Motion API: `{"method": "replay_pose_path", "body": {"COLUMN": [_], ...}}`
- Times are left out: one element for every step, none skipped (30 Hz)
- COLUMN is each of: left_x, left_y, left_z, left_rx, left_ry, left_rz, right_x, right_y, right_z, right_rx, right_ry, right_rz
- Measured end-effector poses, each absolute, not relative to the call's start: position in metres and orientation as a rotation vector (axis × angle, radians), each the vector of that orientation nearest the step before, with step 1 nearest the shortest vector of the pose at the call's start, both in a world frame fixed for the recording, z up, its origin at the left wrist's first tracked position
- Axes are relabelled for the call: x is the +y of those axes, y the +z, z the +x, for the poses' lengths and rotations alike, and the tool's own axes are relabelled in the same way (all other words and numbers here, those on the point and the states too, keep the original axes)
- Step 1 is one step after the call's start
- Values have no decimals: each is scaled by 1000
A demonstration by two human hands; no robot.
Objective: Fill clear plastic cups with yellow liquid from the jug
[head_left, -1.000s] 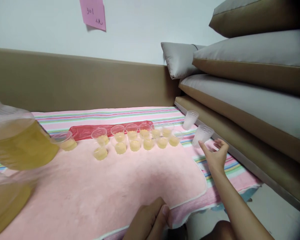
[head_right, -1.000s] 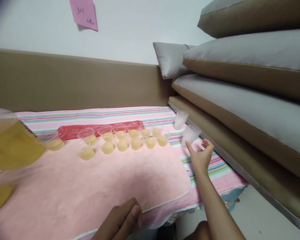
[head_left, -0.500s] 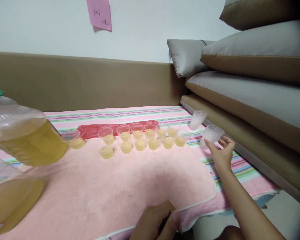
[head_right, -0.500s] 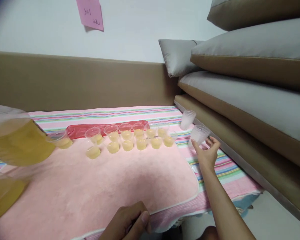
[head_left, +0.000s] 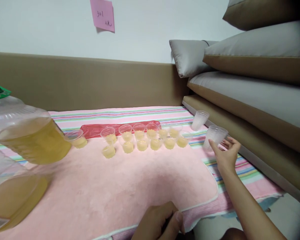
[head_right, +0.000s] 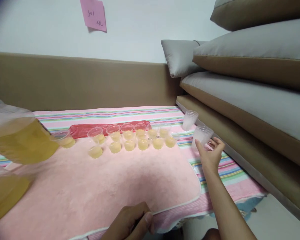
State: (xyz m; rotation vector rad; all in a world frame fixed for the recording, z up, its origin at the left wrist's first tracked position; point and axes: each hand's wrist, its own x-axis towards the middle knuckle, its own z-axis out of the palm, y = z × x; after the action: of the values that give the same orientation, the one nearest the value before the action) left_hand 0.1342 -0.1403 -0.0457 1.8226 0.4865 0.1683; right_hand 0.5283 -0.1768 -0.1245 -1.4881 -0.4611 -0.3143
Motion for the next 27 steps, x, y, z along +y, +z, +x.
{"method": "replay_pose_path", "body": {"left_x": [-139, -138, -137, -136, -135, -134, -133, -132, -130, -128, -125, -122, -118, -114, -110, -106, -102, -99, -96, -92, -89, -86, -83, -80, -77, -73, -69], "left_y": [-49, -52, -54, -55, -56, -55, -54, -53, -52, -52, -51, -52, -52, -52, -52, -52, -51, -50, -49, -48, -46, -44, -43, -41, -39, -38, -36], "left_z": [135, 136, 137, 137, 138, 137, 137, 136, 135, 133, 132, 131, 129, 128, 126, 125, 123, 122, 121, 120, 119, 118, 116, 115, 112, 110, 107], "left_rx": [474, 452, 429, 417, 420, 435, 460, 487, 507, 517, 523, 526, 535, 545, 559, 577, 595, 611, 620, 620, 615, 609, 607, 608, 611, 617, 622], "left_ry": [184, 199, 211, 227, 251, 287, 332, 388, 451, 514, 576, 636, 687, 730, 764, 794, 820, 846, 872, 894, 912, 923, 930, 934, 937, 943, 951], "left_rz": [1816, 1802, 1783, 1763, 1744, 1732, 1728, 1735, 1745, 1757, 1771, 1785, 1798, 1809, 1815, 1818, 1816, 1806, 1793, 1775, 1753, 1732, 1715, 1709, 1716, 1731, 1753], "right_x": [-179, -182, -185, -189, -192, -194, -196, -197, -197, -196, -195, -193, -191, -189, -187, -186, -184, -182, -180, -178, -175, -173, -170, -167, -164, -161, -159], "right_y": [-118, -111, -103, -95, -86, -78, -71, -65, -59, -53, -48, -44, -40, -37, -34, -33, -33, -34, -36, -39, -43, -47, -52, -56, -61, -65, -70], "right_z": [525, 521, 515, 508, 498, 486, 473, 457, 440, 421, 403, 384, 367, 350, 336, 323, 313, 304, 297, 292, 288, 285, 283, 282, 281, 281, 281], "right_rx": [-457, -456, -461, -464, -472, -491, -513, -537, -559, -571, -586, -607, -630, -648, -675, -713, -752, -792, -827, -853, -873, -892, -911, -931, -950, -968, -984], "right_ry": [-316, -320, -319, -321, -312, -299, -272, -222, -149, 28, 189, 323, 448, 550, 634, 702, 759, 806, 843, 871, 887, 894, 896, 894, 891, 886, 878], "right_rz": [-1472, -1435, -1387, -1313, -1231, -1178, -1137, -1107, -1069, -971, -903, -858, -823, -804, -785, -774, -775, -781, -791, -804, -813, -821, -829, -843, -865, -896, -935]}}
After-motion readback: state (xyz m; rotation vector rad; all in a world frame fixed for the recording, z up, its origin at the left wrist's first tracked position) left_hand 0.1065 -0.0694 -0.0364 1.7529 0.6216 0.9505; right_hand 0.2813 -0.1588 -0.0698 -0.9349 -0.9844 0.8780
